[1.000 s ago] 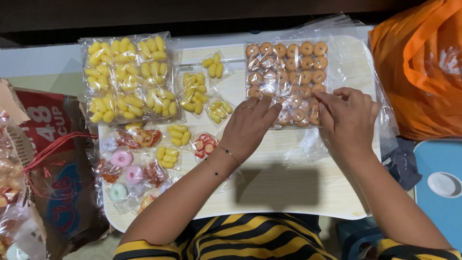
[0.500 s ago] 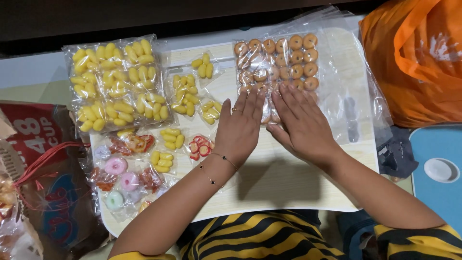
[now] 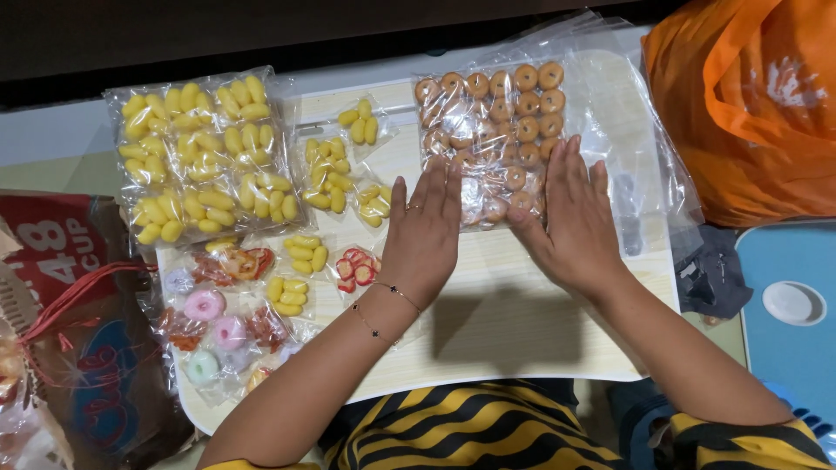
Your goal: Sorting and arranging various small packaged snacks on a tray and moving them from a cardboard box
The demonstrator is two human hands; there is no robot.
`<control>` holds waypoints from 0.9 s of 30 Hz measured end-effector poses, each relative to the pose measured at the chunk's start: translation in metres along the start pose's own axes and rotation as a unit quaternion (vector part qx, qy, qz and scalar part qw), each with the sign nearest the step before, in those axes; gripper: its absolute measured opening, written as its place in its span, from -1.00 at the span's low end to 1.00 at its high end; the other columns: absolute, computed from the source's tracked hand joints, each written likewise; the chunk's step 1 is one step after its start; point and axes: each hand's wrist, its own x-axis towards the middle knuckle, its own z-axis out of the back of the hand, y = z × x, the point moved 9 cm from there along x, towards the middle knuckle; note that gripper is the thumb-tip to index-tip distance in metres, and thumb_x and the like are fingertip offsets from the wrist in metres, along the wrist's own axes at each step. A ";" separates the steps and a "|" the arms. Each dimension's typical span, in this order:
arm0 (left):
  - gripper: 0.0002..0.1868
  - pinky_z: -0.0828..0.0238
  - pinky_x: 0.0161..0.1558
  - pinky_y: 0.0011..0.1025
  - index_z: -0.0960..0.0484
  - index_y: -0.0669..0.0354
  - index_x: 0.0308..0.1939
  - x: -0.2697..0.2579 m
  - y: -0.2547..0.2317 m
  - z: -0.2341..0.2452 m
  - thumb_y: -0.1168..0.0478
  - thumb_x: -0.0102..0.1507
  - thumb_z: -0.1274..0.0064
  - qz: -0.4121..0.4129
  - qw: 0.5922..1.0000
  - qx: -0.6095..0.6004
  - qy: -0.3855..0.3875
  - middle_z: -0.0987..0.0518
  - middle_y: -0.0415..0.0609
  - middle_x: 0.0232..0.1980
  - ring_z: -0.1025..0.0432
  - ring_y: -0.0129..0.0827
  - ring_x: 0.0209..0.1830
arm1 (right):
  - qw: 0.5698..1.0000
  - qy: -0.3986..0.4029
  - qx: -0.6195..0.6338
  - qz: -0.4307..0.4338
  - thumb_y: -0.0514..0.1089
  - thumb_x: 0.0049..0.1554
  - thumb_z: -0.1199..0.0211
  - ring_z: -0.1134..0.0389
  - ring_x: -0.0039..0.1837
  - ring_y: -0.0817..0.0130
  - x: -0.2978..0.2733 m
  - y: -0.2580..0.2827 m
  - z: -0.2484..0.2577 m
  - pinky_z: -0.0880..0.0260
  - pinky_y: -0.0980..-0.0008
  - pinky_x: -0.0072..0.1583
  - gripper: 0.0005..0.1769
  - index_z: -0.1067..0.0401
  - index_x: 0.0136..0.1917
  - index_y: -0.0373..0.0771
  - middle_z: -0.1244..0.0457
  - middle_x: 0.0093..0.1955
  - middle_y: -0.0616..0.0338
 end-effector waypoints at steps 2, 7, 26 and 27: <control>-0.33 0.18 0.50 0.22 0.00 0.43 0.58 0.000 0.006 -0.002 0.34 0.37 0.35 0.039 0.999 -0.031 -0.004 -0.18 0.42 0.55 -0.17 0.12 0.54 | 1.000 0.016 -0.011 0.005 0.55 0.25 0.20 0.28 0.70 -0.24 -0.001 0.001 -0.003 0.64 -0.13 0.61 0.18 0.37 0.68 -0.42 0.32 0.70 -0.42; -0.32 0.23 0.51 0.24 -0.05 0.32 0.59 0.001 0.016 0.021 0.25 0.38 0.25 0.037 0.996 -0.075 -0.022 -0.24 0.31 0.54 -0.21 0.01 0.54 | 1.000 0.011 0.023 -0.013 0.63 0.23 0.35 0.38 0.71 -0.22 0.001 -0.022 0.005 0.72 -0.07 0.59 0.22 0.31 0.68 -0.44 0.31 0.70 -0.42; -0.31 -0.37 0.15 -0.02 -0.52 0.29 0.20 0.001 0.009 0.027 -0.24 0.28 -0.03 0.030 0.985 -0.082 -0.147 -0.54 0.15 0.12 -0.48 -0.02 0.18 | 0.992 -0.115 -0.031 0.051 0.40 0.30 -0.02 -0.05 0.63 0.18 -0.013 -0.010 -0.001 0.68 -0.04 0.64 -0.17 -0.18 0.60 -0.17 -0.13 0.55 0.04; -0.31 -0.37 0.15 -0.02 -0.52 0.29 0.20 0.001 0.008 0.028 -0.24 0.28 -0.03 0.029 0.985 -0.082 -0.147 -0.54 0.15 0.12 -0.48 -0.02 0.18 | 0.992 -0.114 -0.031 0.051 0.40 0.30 -0.02 -0.05 0.63 0.18 -0.013 -0.012 -0.001 0.68 -0.04 0.64 -0.17 -0.18 0.60 -0.17 -0.13 0.55 0.04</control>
